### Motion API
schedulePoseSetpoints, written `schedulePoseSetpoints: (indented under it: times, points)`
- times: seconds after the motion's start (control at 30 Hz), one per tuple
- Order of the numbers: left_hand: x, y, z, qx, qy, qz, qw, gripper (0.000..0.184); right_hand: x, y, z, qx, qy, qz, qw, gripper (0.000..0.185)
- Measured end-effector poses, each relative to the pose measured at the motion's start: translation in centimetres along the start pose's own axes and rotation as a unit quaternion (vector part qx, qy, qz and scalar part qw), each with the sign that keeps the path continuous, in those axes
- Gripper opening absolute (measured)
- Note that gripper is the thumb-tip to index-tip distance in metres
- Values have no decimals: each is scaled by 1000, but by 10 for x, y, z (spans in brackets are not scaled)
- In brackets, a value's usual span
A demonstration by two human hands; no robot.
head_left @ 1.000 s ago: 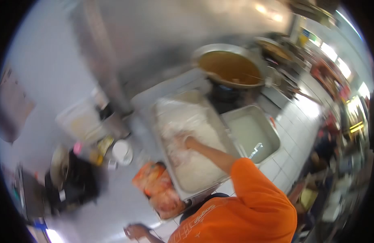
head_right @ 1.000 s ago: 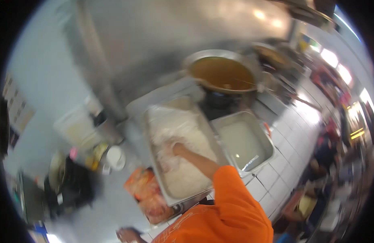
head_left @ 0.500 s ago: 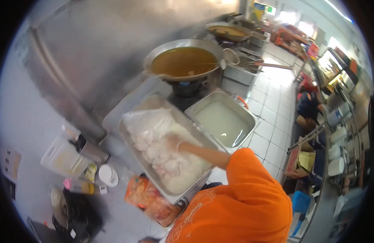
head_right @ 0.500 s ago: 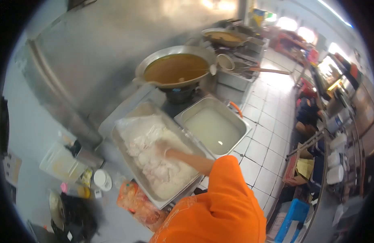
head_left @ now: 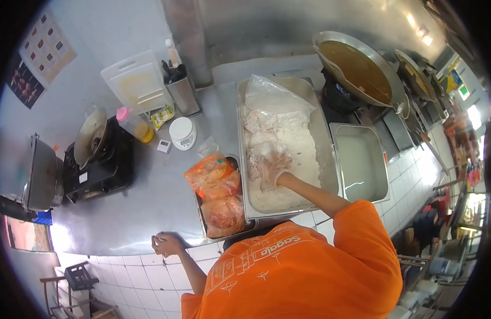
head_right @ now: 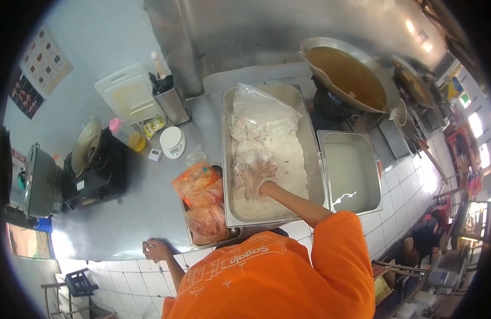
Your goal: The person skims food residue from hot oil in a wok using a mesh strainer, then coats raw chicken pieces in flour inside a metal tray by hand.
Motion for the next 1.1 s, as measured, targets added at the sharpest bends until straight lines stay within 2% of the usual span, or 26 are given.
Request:
schedulePoseSetpoints:
  times: [0.03,0.1,0.13,0.2,0.27,0.33,0.37,0.43,0.47,0.53,0.6,0.63,0.7,0.8,0.83,0.87,0.9,0.93,0.97,1.0,1.07,1.1]
  points:
    - [4,-2,1,-2,-22,-1,1000,40,-1,-3,-1,7,-4,0,1000,94]
    - [-1,-5,2,-12,-8,-15,1000,39,2,6,2,-55,-11,-9,998,90]
    - [1,-2,1,-12,-13,-14,1000,39,5,9,2,-51,-17,-11,998,90]
    - [6,-1,1,-10,-27,-13,999,39,20,24,8,-42,63,36,996,77]
    - [6,-4,1,-9,-27,-24,999,39,35,64,8,-6,157,227,961,72]
    - [8,2,0,-3,-33,-45,998,39,20,129,22,113,190,410,885,78]
    - [7,-1,1,-1,-34,-43,998,39,26,137,7,16,141,449,882,70]
    - [4,-2,1,-12,-25,-31,999,39,30,153,-6,-80,91,477,871,63]
    - [5,0,0,-11,-23,-39,999,38,18,154,3,3,29,391,920,59]
    - [4,0,2,-8,-25,-37,999,38,-4,146,18,88,-36,296,950,55]
    - [4,-2,1,-5,-27,-34,999,38,-6,105,23,-58,2,45,997,48]
    - [5,-1,1,-7,-27,-36,999,38,-22,96,29,-56,1,44,997,48]
    - [3,-2,2,-8,-28,-39,999,38,-63,82,53,-51,63,-114,990,64]
    - [3,-5,0,-10,-21,-40,999,38,4,52,5,-79,61,-47,994,60]
    - [5,-2,0,-9,-27,-47,998,37,7,65,3,-77,60,-49,994,60]
    - [6,-1,0,-9,-31,-55,998,37,11,91,3,-83,76,108,988,57]
    - [7,-4,2,-8,-29,-53,998,37,27,100,-7,-90,59,204,973,61]
    - [6,-4,3,-9,-26,-51,998,37,43,109,-17,-100,44,296,949,66]
    - [4,-2,2,-8,-22,-51,998,37,77,110,-35,-113,2,326,939,80]
    - [5,-1,1,-4,-20,-52,998,37,66,129,-22,-109,2,323,940,80]
    - [8,1,0,-7,-23,-55,998,36,32,170,14,-79,26,142,986,82]
    - [9,1,-1,-6,-22,-54,998,36,38,163,13,-77,25,142,987,82]
Point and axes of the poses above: each hand's wrist, its own z-axis towards the middle knuckle, its own x-axis out of the back of the hand, y = z × x, the point moved 3 cm from there along z, towards the middle knuckle, and after that the axes turned 9 degrees about -z, right-handed, at the moved point
